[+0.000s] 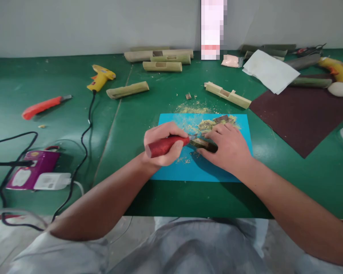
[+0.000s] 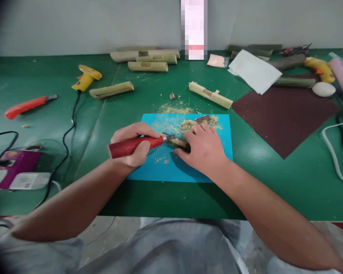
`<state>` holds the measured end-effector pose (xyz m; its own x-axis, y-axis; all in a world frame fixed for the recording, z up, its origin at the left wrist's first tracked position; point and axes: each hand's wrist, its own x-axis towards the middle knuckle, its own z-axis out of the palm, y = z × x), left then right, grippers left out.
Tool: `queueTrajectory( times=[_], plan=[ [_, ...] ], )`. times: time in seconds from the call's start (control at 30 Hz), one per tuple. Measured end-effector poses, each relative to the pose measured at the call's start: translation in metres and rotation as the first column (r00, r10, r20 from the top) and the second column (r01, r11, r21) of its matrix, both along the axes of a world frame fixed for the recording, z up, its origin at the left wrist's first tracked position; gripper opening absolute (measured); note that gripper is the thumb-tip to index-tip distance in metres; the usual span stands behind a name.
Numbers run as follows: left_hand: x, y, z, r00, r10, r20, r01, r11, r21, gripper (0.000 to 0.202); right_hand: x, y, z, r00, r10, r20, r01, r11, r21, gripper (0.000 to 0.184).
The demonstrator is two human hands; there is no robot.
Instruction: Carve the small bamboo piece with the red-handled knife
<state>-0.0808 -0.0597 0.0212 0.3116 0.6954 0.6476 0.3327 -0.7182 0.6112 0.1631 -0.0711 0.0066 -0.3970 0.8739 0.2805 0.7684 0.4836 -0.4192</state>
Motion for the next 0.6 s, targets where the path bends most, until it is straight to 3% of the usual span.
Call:
queueTrajectory(
  times=[0.13,0.37,0.6],
  plan=[
    [-0.0031,-0.0026,0.0017,1.000,0.010,-0.010,-0.010,1.000,-0.014,0.029,-0.0001,0.0023,-0.0010,0.998,0.054,0.037,-0.053,0.998,-0.028,0.026],
    [0.0018,-0.0008,0.0076,0.993,-0.077,-0.095,0.082,0.995,0.052,0.010,-0.0036,0.0041,-0.0053,0.993,0.103,0.052,-0.102,0.994,-0.028,0.022],
    [0.0013,0.0034,0.0088,0.982,-0.134,-0.137,0.146,0.986,0.080,0.007,-0.0055,0.0054,-0.0076,0.989,0.142,0.025,-0.142,0.990,-0.018,0.017]
  ],
)
